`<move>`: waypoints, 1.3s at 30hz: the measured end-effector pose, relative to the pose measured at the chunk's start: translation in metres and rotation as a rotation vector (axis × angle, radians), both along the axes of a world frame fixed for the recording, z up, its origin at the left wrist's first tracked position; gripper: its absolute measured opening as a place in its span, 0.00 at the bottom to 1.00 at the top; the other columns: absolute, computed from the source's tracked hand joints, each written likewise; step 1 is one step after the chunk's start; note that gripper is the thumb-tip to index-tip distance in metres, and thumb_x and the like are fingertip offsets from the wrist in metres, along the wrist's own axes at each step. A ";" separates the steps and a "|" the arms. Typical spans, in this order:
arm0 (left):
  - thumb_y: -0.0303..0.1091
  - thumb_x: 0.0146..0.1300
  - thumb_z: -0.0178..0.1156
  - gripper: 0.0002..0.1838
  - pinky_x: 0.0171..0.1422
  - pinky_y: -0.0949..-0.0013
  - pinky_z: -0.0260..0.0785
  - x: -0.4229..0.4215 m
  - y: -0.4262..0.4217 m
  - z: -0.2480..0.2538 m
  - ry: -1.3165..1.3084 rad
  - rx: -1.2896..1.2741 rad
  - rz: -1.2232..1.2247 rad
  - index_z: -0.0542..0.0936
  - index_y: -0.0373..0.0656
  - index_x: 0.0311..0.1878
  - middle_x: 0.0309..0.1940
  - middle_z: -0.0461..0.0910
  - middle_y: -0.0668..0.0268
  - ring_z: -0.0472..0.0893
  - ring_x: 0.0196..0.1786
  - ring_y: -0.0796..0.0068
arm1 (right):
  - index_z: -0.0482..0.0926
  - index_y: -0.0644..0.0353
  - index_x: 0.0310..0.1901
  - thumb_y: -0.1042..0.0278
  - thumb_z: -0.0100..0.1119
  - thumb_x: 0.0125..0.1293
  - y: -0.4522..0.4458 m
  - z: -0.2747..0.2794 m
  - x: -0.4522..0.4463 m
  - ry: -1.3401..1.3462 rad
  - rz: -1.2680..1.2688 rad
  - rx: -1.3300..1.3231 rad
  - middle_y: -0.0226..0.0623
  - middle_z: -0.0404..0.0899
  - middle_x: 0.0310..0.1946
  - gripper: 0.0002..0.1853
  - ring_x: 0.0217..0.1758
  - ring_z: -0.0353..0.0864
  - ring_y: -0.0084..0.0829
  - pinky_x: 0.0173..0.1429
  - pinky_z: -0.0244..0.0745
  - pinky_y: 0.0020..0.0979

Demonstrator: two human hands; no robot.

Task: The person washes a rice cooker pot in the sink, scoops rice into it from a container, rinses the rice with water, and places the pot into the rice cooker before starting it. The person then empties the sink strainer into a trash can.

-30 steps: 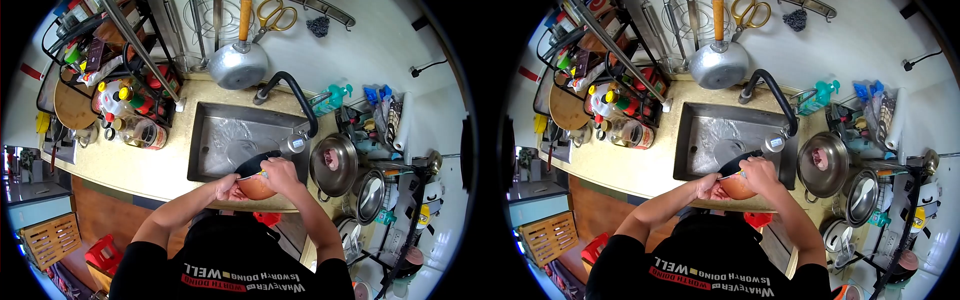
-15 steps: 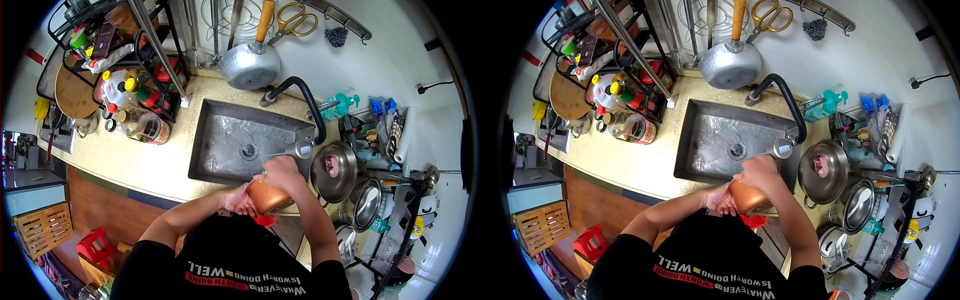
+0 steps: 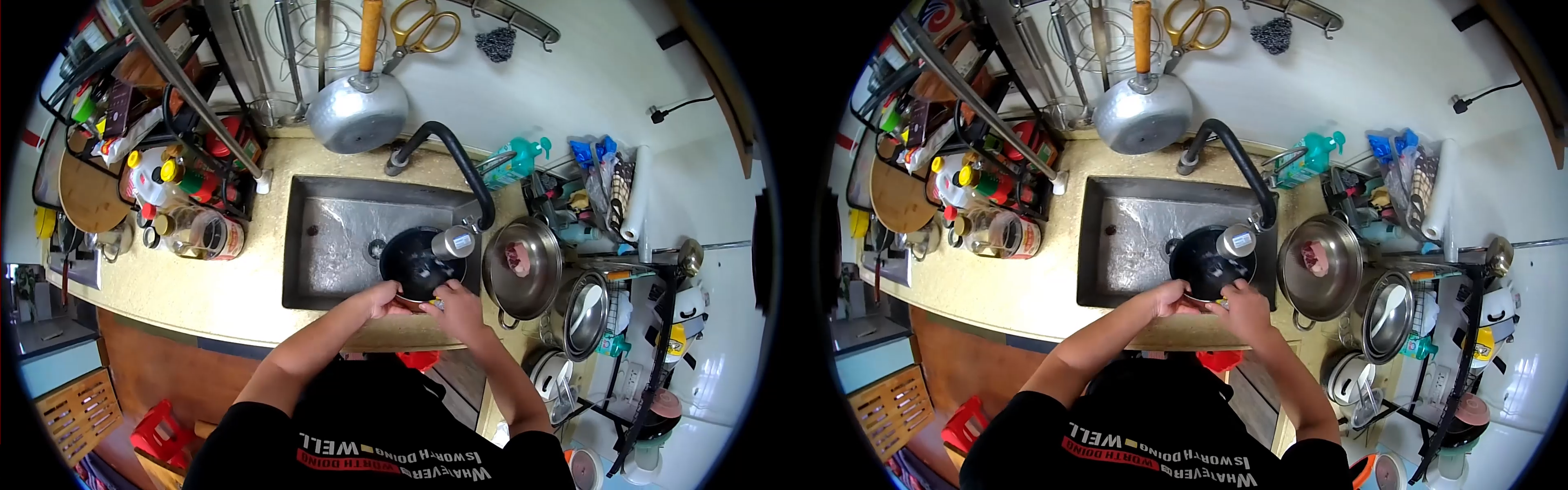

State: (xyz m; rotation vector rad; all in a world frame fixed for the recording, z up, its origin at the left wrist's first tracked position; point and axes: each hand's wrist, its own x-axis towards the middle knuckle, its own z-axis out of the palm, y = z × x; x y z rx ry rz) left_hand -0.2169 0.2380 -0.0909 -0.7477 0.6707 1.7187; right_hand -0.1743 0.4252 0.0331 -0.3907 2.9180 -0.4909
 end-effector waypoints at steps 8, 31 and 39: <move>0.13 0.59 0.48 0.34 0.35 0.51 0.86 -0.006 0.010 -0.022 0.235 -0.338 0.160 0.55 0.45 0.68 0.55 0.73 0.49 0.83 0.46 0.48 | 0.73 0.60 0.56 0.66 0.60 0.63 0.037 -0.065 -0.053 0.074 -0.126 -0.380 0.51 0.72 0.51 0.20 0.52 0.76 0.55 0.56 0.72 0.44; 0.17 0.62 0.46 0.45 0.35 0.50 0.84 0.008 0.008 -0.010 0.416 -0.255 0.254 0.42 0.62 0.77 0.62 0.68 0.49 0.80 0.51 0.47 | 0.82 0.63 0.42 0.66 0.53 0.63 -0.024 -0.120 -0.056 -0.507 0.200 0.079 0.49 0.80 0.46 0.12 0.55 0.78 0.51 0.55 0.75 0.43; 0.23 0.59 0.51 0.29 0.32 0.60 0.85 0.005 -0.022 0.051 0.374 -0.327 0.010 0.62 0.38 0.66 0.48 0.76 0.51 0.85 0.38 0.53 | 0.82 0.54 0.36 0.69 0.55 0.58 -0.042 -0.107 -0.088 0.158 0.415 0.264 0.36 0.80 0.38 0.08 0.49 0.78 0.38 0.53 0.73 0.39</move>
